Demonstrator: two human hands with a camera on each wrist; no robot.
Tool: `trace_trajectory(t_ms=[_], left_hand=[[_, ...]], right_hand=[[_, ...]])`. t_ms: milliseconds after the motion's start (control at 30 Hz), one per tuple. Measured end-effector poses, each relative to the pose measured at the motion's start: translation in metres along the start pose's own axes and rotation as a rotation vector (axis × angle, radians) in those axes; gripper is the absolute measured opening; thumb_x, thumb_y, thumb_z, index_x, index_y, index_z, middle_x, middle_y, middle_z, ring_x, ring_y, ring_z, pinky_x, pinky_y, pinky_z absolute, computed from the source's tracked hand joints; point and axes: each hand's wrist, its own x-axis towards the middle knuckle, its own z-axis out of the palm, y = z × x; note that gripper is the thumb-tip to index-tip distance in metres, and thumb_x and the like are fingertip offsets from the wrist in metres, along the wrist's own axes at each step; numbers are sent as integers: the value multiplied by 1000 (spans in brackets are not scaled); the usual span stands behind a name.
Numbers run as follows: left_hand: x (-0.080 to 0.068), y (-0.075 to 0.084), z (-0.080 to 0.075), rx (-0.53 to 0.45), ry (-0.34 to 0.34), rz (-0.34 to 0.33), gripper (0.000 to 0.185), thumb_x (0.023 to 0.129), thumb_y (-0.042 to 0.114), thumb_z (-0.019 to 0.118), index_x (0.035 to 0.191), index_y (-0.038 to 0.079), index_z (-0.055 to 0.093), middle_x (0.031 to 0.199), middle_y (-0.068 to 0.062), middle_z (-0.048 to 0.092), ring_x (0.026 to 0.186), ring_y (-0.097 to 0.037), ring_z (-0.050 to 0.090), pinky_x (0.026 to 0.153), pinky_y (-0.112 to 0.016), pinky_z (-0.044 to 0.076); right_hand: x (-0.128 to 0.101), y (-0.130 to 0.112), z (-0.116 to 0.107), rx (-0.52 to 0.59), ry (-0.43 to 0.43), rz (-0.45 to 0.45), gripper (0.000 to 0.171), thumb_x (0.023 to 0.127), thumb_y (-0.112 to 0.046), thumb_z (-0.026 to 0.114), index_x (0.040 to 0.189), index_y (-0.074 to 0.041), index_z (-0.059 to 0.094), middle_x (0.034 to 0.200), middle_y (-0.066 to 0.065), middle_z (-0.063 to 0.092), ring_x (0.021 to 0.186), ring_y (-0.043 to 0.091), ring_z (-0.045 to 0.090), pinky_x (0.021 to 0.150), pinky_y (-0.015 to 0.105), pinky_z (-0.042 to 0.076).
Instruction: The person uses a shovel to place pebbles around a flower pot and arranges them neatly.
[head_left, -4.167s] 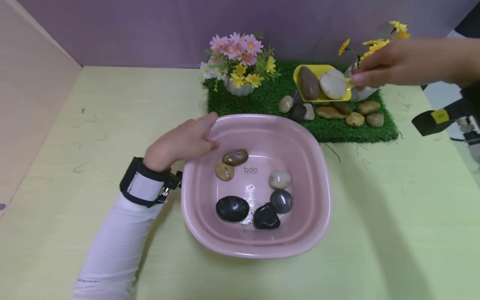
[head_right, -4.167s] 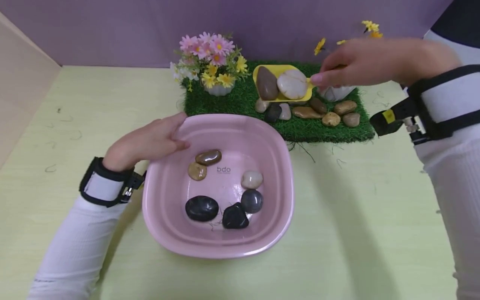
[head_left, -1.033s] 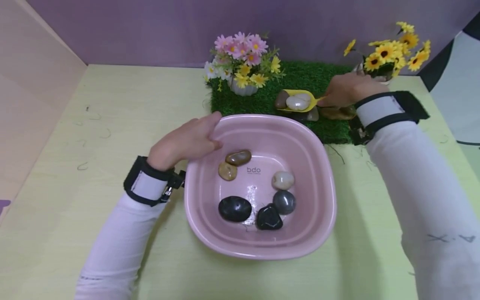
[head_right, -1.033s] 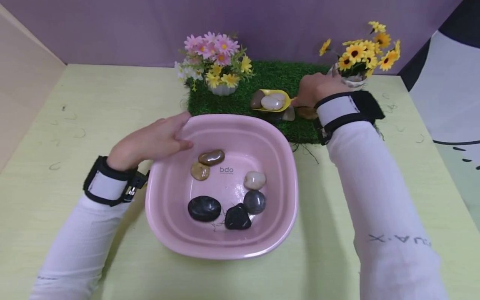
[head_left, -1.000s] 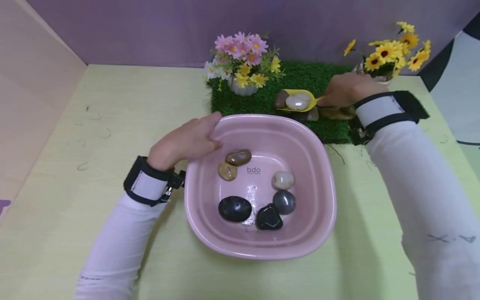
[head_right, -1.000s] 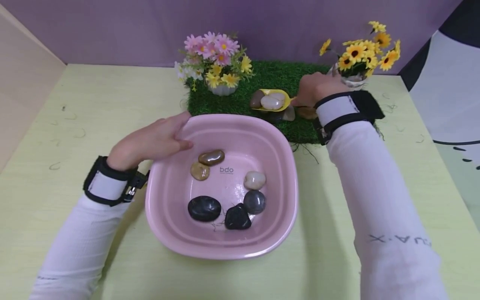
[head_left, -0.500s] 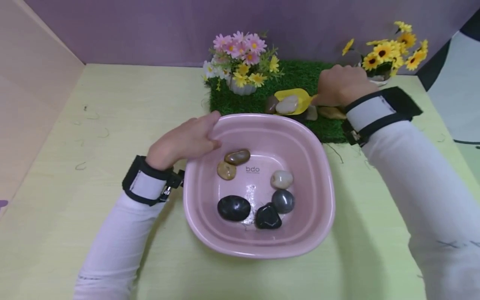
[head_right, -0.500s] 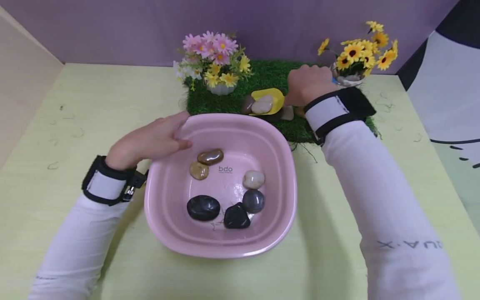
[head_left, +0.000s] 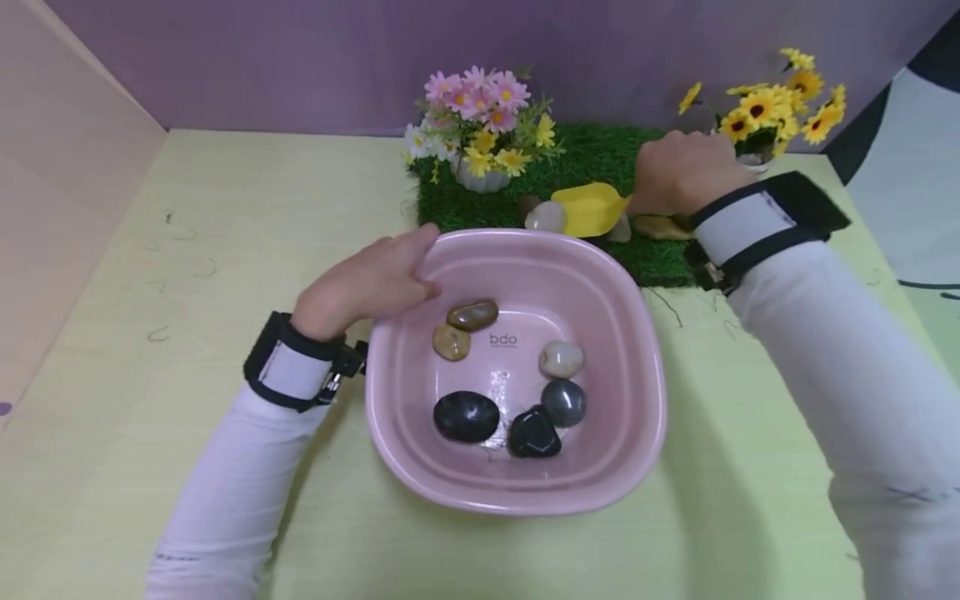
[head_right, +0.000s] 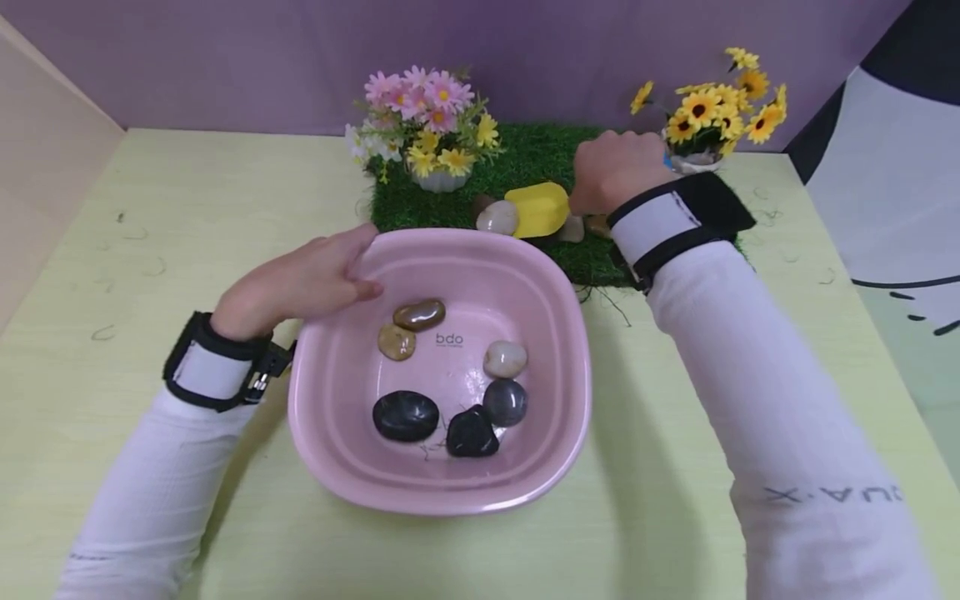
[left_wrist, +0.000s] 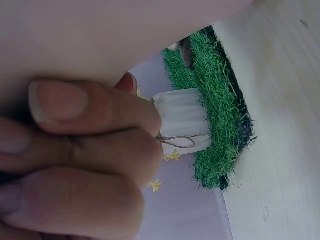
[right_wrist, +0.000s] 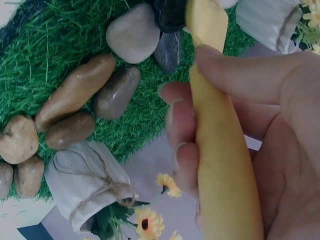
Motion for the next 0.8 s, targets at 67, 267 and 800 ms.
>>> trace_trajectory(t_ms=[67,267,800], left_hand=[[0,-1,0,2,1,-3,25,95,9,56,116,6,42,102,-20,65,63,-22,72,51,-31,62],[-1,-2,0,6,6,-4,25,95,8,56,115,7,43,101,-19,65,64,-22,72,51,-31,62],[-1,-4,1,-11,-4,3,25,95,8,54,117,7,42,102,-19,64,64,-22,72,51,-32,62]], right_hand=[[-2,2,-2,-1,-1,10,33,89,-34,58,67,-8,54,72,12,56,74,34,59,69,50,50],[-6,14,-7,6,25,73,43,87,-45,64,78,-3,58,73,13,57,73,33,59,70,52,51],[-27,68,-22,116,110,73,61,97,-51,47,122,3,63,116,29,61,91,46,57,71,61,49]])
